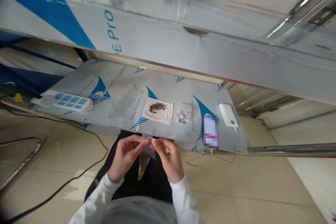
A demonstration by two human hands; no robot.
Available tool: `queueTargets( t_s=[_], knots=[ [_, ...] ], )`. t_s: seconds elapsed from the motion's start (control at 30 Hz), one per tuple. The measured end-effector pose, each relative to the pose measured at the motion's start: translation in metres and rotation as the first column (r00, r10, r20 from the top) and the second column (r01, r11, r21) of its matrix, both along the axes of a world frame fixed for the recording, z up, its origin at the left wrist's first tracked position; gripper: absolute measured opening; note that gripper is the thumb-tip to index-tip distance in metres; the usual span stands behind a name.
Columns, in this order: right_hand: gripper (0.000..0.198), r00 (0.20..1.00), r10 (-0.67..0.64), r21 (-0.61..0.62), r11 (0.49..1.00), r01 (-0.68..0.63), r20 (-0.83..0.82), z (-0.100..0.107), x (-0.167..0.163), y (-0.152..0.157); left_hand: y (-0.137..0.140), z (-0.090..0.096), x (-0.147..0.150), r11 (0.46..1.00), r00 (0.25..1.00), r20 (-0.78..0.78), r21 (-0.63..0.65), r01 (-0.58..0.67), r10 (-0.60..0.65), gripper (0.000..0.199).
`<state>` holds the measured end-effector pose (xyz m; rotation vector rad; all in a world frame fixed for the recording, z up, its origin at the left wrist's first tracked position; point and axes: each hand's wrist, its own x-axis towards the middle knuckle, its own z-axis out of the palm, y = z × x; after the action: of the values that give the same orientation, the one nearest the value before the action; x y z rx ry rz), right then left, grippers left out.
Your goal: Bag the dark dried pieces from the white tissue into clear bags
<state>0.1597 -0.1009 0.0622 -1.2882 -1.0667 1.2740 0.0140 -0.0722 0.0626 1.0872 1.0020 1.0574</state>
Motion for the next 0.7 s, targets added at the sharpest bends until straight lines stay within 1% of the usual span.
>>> queueTargets(
  t_s=[0.13, 0.17, 0.27, 0.33, 0.43, 0.5, 0.57, 0.6, 0.63, 0.67, 0.7],
  knots=[
    [0.020, 0.995, -0.065, -0.011, 0.998, 0.066, 0.074, -0.008, 0.003, 0.002, 0.000, -0.007, 0.008, 0.996, 0.994, -0.070, 0.040, -0.076, 0.078, 0.021],
    [0.021, 0.995, -0.074, -0.012, 0.997, 0.075, 0.074, -0.009, 0.005, 0.004, 0.000, -0.010, 0.008, 0.998, 0.996, -0.070, 0.035, -0.061, 0.064, 0.022],
    [0.022, 0.995, -0.095, -0.014, 0.995, 0.096, 0.043, -0.008, 0.011, 0.011, 0.003, -0.017, 0.008, 0.999, 0.998, -0.025, -0.008, 0.050, -0.050, 0.027],
    [0.023, 0.993, -0.088, -0.016, 0.996, 0.089, 0.077, -0.005, 0.014, 0.016, 0.005, -0.019, 0.008, 0.997, 0.997, -0.014, -0.026, 0.076, -0.077, 0.033],
    [0.028, 0.985, -0.077, -0.028, 0.996, 0.082, 0.154, -0.005, 0.021, 0.027, 0.009, -0.023, 0.010, 0.997, 0.998, -0.064, -0.072, 0.016, -0.021, 0.042],
    [0.034, 0.970, -0.144, -0.009, 0.989, 0.148, 0.198, -0.010, 0.034, 0.041, 0.011, -0.025, 0.010, 0.993, 0.995, -0.096, -0.114, -0.013, 0.002, 0.047],
    [0.042, 0.919, -0.274, 0.058, 0.961, 0.269, 0.283, -0.022, 0.057, 0.064, 0.014, -0.030, 0.007, 0.992, 0.992, -0.127, -0.125, -0.020, 0.004, 0.047],
    [0.047, 0.871, -0.355, 0.113, 0.935, 0.337, 0.340, -0.030, 0.072, 0.078, 0.015, -0.032, 0.004, 0.993, 0.989, -0.148, -0.116, -0.020, 0.003, 0.046],
    [0.054, 0.807, -0.414, 0.161, 0.910, 0.383, 0.421, -0.040, 0.089, 0.092, 0.017, -0.035, -0.001, 0.995, 0.985, -0.172, -0.101, -0.026, 0.008, 0.044],
    [0.059, 0.709, -0.483, 0.208, 0.872, 0.443, 0.514, -0.050, 0.105, 0.106, 0.019, -0.039, -0.006, 0.996, 0.980, -0.199, -0.083, -0.042, 0.025, 0.043],
    [0.060, 0.663, -0.508, 0.222, 0.854, 0.470, 0.550, -0.060, 0.121, 0.119, 0.020, -0.042, -0.012, 0.996, 0.973, -0.228, -0.066, -0.062, 0.046, 0.042]
  ],
)
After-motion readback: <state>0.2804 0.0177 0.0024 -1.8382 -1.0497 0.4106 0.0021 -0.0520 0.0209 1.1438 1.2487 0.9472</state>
